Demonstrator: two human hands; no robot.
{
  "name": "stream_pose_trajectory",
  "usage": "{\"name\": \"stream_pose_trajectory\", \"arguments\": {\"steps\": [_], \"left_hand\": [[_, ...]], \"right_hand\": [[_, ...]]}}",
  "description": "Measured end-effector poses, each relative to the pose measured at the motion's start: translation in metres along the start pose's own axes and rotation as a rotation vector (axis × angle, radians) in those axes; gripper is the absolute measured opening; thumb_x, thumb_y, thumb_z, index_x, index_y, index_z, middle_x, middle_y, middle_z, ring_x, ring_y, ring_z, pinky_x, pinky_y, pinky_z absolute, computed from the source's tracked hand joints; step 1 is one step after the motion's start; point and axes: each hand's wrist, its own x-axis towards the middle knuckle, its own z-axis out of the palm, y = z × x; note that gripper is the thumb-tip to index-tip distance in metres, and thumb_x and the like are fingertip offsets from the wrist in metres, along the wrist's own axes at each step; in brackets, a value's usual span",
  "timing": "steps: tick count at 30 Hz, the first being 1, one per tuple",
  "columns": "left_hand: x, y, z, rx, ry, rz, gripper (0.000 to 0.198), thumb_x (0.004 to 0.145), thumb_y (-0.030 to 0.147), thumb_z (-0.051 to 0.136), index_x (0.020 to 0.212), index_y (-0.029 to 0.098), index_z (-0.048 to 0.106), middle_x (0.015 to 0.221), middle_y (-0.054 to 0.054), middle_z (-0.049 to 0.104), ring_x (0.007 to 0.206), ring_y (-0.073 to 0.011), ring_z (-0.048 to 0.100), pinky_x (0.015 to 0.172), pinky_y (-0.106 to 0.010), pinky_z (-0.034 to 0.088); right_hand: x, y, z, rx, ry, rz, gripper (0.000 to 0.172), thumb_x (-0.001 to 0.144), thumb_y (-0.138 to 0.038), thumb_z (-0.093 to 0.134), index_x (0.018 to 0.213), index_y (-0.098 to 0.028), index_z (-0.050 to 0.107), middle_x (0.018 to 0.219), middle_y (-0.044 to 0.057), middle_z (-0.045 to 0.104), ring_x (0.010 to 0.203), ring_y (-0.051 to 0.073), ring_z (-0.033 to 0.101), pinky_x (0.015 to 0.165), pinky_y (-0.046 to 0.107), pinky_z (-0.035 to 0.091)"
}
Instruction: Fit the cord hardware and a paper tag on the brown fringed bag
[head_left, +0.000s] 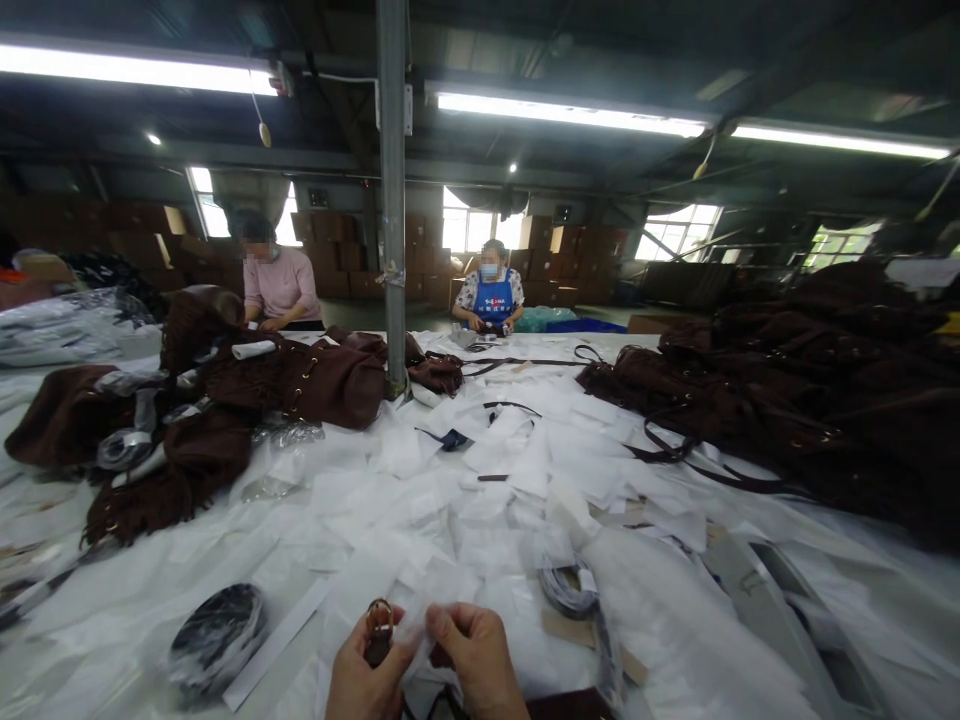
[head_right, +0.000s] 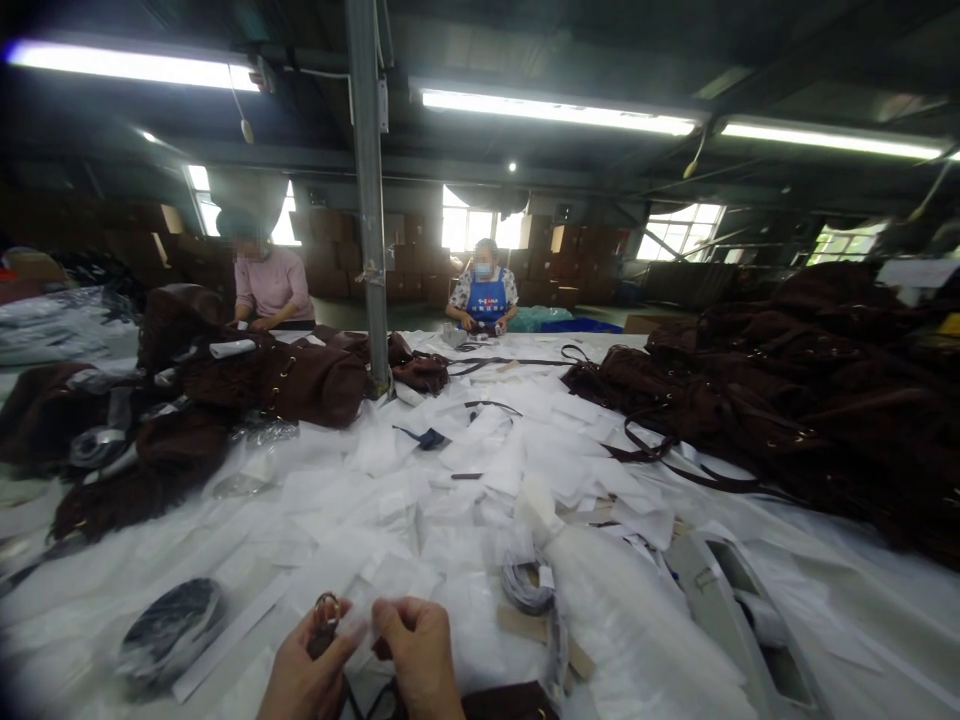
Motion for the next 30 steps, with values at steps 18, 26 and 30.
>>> {"name": "stream_pose_trajectory", "arguments": {"steps": [18,26,30], "left_hand": [[-0.007,0.018,0.0,-0.226,-0.225,-0.215,0.043,0.07,0.055,0.065,0.08,0.025,0.036,0.037,0.017,0.028,0.025,-0.0028,0.018,0.027,-0.012,0.012],[-0.011,0.021,0.0,-0.179,-0.319,-0.225,0.041,0.079,0.061,0.05,0.074,0.022,0.04,0.047,0.011,0.037,0.027,-0.0018,0.021,0.027,-0.014,0.011],[-0.013,0.026,0.001,-0.154,-0.337,-0.185,0.043,0.073,0.059,0.061,0.074,0.021,0.042,0.046,0.013,0.03,0.03,-0.0009,0.016,0.029,-0.014,0.01]], "right_hand": [[-0.011,-0.014,0.005,-0.193,-0.047,-0.16,0.041,0.078,-0.054,0.06,0.066,-0.015,0.067,0.06,0.002,0.061,0.063,0.016,0.055,0.06,0.025,0.042],[0.0,-0.015,-0.006,0.28,0.128,0.038,0.046,0.057,-0.056,0.078,0.075,-0.015,0.071,0.063,0.002,0.065,0.058,0.013,0.058,0.058,0.025,0.047],[0.0,-0.016,-0.007,0.29,0.116,0.045,0.046,0.056,-0.054,0.08,0.076,-0.014,0.072,0.064,0.002,0.066,0.057,0.012,0.058,0.057,0.023,0.046]]}}
